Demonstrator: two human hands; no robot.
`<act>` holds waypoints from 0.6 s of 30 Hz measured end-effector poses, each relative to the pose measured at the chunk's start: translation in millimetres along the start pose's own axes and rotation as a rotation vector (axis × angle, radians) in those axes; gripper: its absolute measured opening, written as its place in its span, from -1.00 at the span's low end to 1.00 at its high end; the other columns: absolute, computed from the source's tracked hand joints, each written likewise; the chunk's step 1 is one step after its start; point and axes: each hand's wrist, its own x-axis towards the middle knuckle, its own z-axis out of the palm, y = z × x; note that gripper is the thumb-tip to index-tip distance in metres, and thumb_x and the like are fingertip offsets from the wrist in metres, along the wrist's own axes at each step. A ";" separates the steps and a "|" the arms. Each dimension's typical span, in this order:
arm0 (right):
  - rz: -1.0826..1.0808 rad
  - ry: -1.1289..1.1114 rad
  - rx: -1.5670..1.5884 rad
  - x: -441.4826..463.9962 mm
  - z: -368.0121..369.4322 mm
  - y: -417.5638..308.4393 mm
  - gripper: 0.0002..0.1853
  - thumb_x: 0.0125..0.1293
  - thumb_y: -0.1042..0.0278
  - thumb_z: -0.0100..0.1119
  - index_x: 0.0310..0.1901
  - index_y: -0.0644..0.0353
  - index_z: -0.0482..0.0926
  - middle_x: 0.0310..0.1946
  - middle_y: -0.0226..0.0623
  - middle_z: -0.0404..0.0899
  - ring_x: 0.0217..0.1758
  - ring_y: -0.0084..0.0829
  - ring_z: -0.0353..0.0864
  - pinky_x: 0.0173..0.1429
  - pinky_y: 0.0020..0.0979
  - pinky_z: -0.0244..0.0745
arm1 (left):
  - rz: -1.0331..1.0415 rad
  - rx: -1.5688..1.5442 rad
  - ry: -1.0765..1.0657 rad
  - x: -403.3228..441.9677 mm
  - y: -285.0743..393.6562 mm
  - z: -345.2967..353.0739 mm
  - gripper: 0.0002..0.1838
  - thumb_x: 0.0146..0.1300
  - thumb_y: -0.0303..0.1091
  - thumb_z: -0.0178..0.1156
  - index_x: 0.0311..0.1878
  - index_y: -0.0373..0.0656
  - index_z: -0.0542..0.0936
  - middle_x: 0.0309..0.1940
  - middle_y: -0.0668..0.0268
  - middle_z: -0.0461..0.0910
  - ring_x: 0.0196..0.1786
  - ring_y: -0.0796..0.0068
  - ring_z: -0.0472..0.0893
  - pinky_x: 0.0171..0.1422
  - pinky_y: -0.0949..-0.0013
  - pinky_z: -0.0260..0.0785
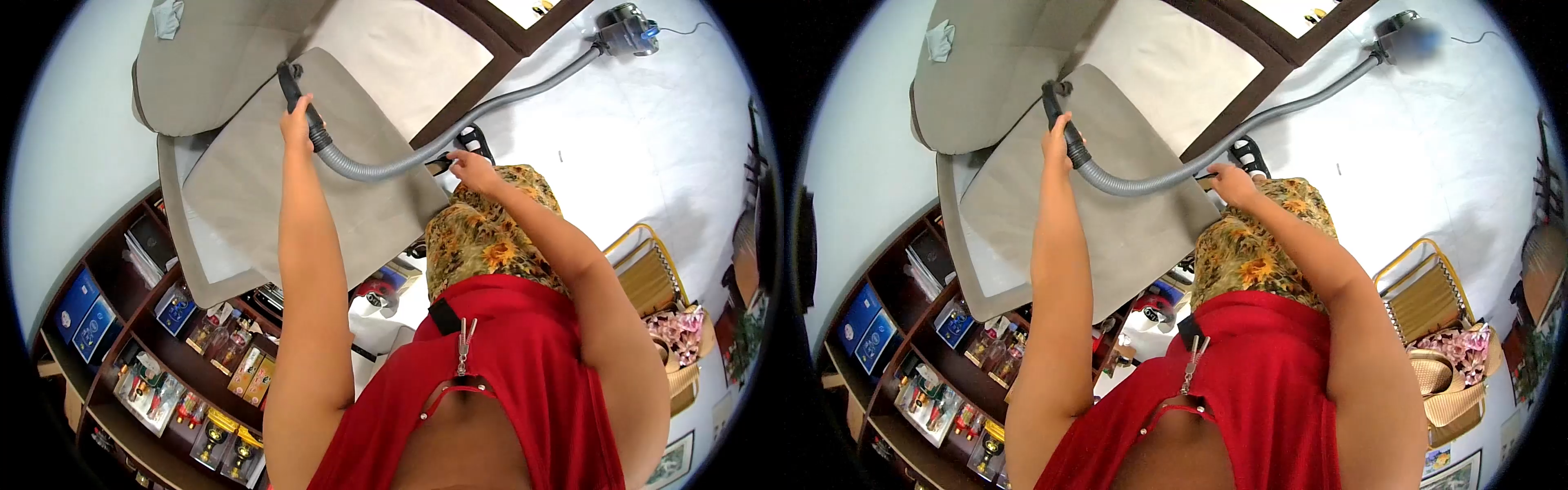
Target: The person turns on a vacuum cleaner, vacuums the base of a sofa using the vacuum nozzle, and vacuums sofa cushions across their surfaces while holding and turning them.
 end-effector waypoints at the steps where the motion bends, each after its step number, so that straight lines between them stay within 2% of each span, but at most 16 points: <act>1: 0.036 -0.013 -0.032 -3.4 -2.0 -7.7 -0.53 0.32 0.14 0.12 0.19 0.19 0.58 -0.06 0.01 0.70 0.05 -0.01 0.67 0.21 -0.14 0.52 | -0.051 0.046 -0.027 3.7 -11.6 -2.5 -0.63 0.12 -0.10 0.43 -0.27 -0.16 0.51 -0.54 0.24 0.52 -0.60 0.34 0.56 -0.52 0.28 0.44; 4: -0.083 0.054 -0.067 1.2 10.3 14.1 -0.56 0.33 0.17 0.05 0.17 0.15 0.58 -0.33 -0.08 0.71 -0.29 -0.22 0.73 -0.06 -0.24 0.58 | -0.039 0.075 -0.002 -10.2 -58.2 4.0 -0.63 0.12 -0.10 0.44 -0.26 -0.15 0.51 -0.54 0.28 0.50 -0.60 0.36 0.54 -0.52 0.27 0.44; 8: -0.054 0.021 -0.031 -1.0 10.1 22.1 -0.56 0.30 0.20 0.08 0.17 0.14 0.59 -0.38 -0.06 0.70 -0.30 -0.20 0.73 -0.07 -0.19 0.58 | -0.070 0.028 0.028 -89.6 -122.6 -0.6 -0.71 0.18 -0.19 0.39 -0.25 -0.13 0.50 -0.55 0.37 0.43 -0.60 0.43 0.51 -0.52 0.30 0.42; 10: -0.079 0.041 -0.067 0.2 11.0 25.8 -0.56 0.28 0.22 0.09 0.17 0.14 0.60 -0.39 -0.05 0.69 -0.29 -0.18 0.72 -0.08 -0.18 0.57 | -0.095 0.074 0.033 -117.6 -164.5 -14.9 -0.68 0.14 -0.24 0.42 -0.20 -0.22 0.54 -0.50 0.31 0.48 -0.57 0.44 0.51 -0.51 0.32 0.39; 14: -0.064 0.043 -0.092 0.3 6.2 22.4 -0.56 0.26 0.24 0.10 0.16 0.15 0.61 -0.36 -0.06 0.69 -0.25 -0.12 0.70 -0.09 -0.16 0.56 | -0.200 0.002 0.007 -197.1 -153.7 -8.1 -0.70 0.18 -0.24 0.39 -0.21 -0.22 0.52 -0.55 0.33 0.47 -0.62 0.46 0.50 -0.53 0.35 0.39; 18: -0.093 0.068 -0.097 8.8 6.0 25.1 -0.56 0.26 0.24 0.11 0.15 0.15 0.61 -0.28 -0.08 0.70 -0.22 -0.11 0.69 -0.06 -0.15 0.55 | -0.140 -0.062 0.041 -192.1 -124.7 1.4 -0.73 0.21 -0.28 0.36 -0.22 -0.20 0.49 -0.56 0.33 0.46 -0.65 0.45 0.49 -0.55 0.36 0.39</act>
